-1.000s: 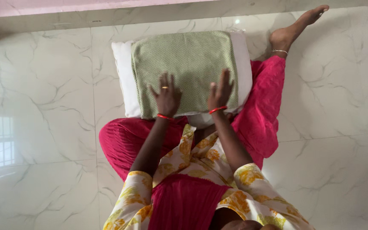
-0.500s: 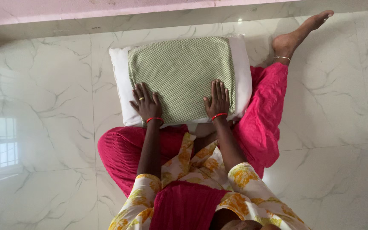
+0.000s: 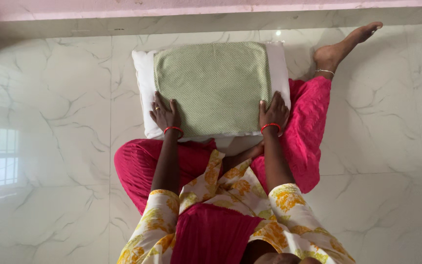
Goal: The person sits on the floor and puts pillowcases on pillows. They handle three pillows, inserting each into a different patterned pillowcase and smoothing the fabric.
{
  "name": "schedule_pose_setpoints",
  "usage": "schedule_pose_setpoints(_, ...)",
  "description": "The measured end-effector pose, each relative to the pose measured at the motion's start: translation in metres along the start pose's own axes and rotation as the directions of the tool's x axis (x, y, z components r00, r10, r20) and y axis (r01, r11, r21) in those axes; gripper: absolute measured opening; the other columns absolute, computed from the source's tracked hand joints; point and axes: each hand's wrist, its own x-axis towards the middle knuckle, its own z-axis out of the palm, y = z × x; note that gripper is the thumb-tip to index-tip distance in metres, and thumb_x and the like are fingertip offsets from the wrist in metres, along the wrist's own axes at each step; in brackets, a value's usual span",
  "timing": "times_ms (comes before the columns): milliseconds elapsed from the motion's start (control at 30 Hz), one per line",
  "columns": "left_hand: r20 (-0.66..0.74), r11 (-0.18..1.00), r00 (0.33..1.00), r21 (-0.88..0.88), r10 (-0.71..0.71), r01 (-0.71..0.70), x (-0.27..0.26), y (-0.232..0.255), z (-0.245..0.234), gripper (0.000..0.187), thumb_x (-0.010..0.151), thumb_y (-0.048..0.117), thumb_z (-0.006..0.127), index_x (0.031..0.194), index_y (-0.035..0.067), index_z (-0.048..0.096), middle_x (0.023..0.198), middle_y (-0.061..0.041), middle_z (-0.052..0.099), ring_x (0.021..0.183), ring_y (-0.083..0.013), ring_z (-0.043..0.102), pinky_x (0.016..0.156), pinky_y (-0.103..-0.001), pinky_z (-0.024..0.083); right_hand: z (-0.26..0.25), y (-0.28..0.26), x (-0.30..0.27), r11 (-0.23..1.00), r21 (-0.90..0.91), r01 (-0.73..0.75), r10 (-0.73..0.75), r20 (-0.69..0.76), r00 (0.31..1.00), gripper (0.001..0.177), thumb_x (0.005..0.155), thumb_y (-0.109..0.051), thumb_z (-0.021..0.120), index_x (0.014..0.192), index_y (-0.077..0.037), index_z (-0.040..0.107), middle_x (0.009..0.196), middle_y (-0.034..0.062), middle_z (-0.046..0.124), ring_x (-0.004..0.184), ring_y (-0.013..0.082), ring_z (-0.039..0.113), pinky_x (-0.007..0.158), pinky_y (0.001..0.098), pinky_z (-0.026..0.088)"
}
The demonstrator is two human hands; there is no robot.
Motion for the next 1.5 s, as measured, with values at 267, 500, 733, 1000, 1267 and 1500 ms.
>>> schedule_pose_setpoints(267,0.163,0.995,0.983,-0.036,-0.081,0.088,-0.013,0.001,-0.048,0.078,0.101,0.054,0.050,0.162,0.010,0.029,0.093,-0.025,0.071,0.093,-0.0410,0.069,0.082,-0.051,0.052,-0.028,0.020,0.010,0.986,-0.072,-0.154,0.165,0.199,0.966,0.060,0.104,-0.056,0.038,0.135,-0.013,0.065,0.106,0.0286,0.071,0.102,0.0482,0.066,0.096,0.0607,0.045)
schedule_pose_setpoints(500,0.167,0.983,0.978,-0.107,-0.128,0.147,-0.009,-0.013,-0.046,0.058,0.101,0.062,0.050,0.137,0.016,0.052,0.085,-0.020,0.074,0.090,-0.0417,0.072,0.079,-0.052,0.054,-0.020,0.058,0.008,0.973,-0.053,-0.223,0.229,0.176,0.957,0.077,0.115,-0.057,0.025,0.106,0.000,0.076,0.106,0.0315,0.071,0.100,0.0538,0.065,0.093,0.0573,0.049)
schedule_pose_setpoints(733,-0.059,0.998,0.998,-0.064,0.006,-0.010,-0.009,0.012,-0.059,0.073,0.095,0.050,0.055,0.152,0.006,0.039,0.128,-0.034,0.058,0.124,-0.0481,0.054,0.103,-0.054,0.042,-0.039,0.013,0.012,0.971,-0.128,-0.202,0.207,0.030,0.978,0.059,0.102,-0.051,0.044,0.148,-0.016,0.057,0.126,0.0208,0.068,0.113,0.0424,0.062,0.091,0.0630,0.045)
schedule_pose_setpoints(1000,0.267,0.736,0.731,0.103,0.628,-0.670,0.010,0.105,0.029,0.065,0.100,0.032,0.054,0.160,0.017,0.037,0.170,-0.012,0.025,0.158,-0.0330,0.018,0.128,-0.055,0.011,0.027,-0.138,0.022,0.746,0.580,0.326,-0.442,0.066,0.895,0.058,0.110,-0.049,0.031,0.153,-0.014,0.049,0.154,0.0095,0.057,0.139,0.0266,0.054,0.119,0.0441,0.037)
schedule_pose_setpoints(1267,0.491,0.766,0.771,0.277,0.406,-0.580,0.086,0.158,0.036,0.070,0.095,0.063,0.044,0.157,0.033,0.035,0.168,-0.003,0.024,0.157,-0.0274,0.014,0.124,-0.059,0.002,0.071,-0.164,0.106,0.907,0.039,0.420,-0.402,0.377,0.834,0.059,0.106,-0.054,0.036,0.155,-0.022,0.041,0.164,0.0017,0.040,0.153,0.0222,0.031,0.125,0.0507,0.015)
schedule_pose_setpoints(1500,0.361,0.912,0.914,0.282,0.185,-0.296,0.143,0.107,0.050,0.073,0.100,0.069,0.033,0.159,0.027,0.035,0.166,-0.007,0.030,0.156,-0.0297,0.017,0.125,-0.049,0.011,0.071,-0.111,0.164,0.958,-0.184,0.219,-0.137,0.377,0.916,0.066,0.104,-0.062,0.030,0.159,-0.027,0.035,0.167,-0.0023,0.031,0.156,0.0209,0.021,0.127,0.0508,0.009)
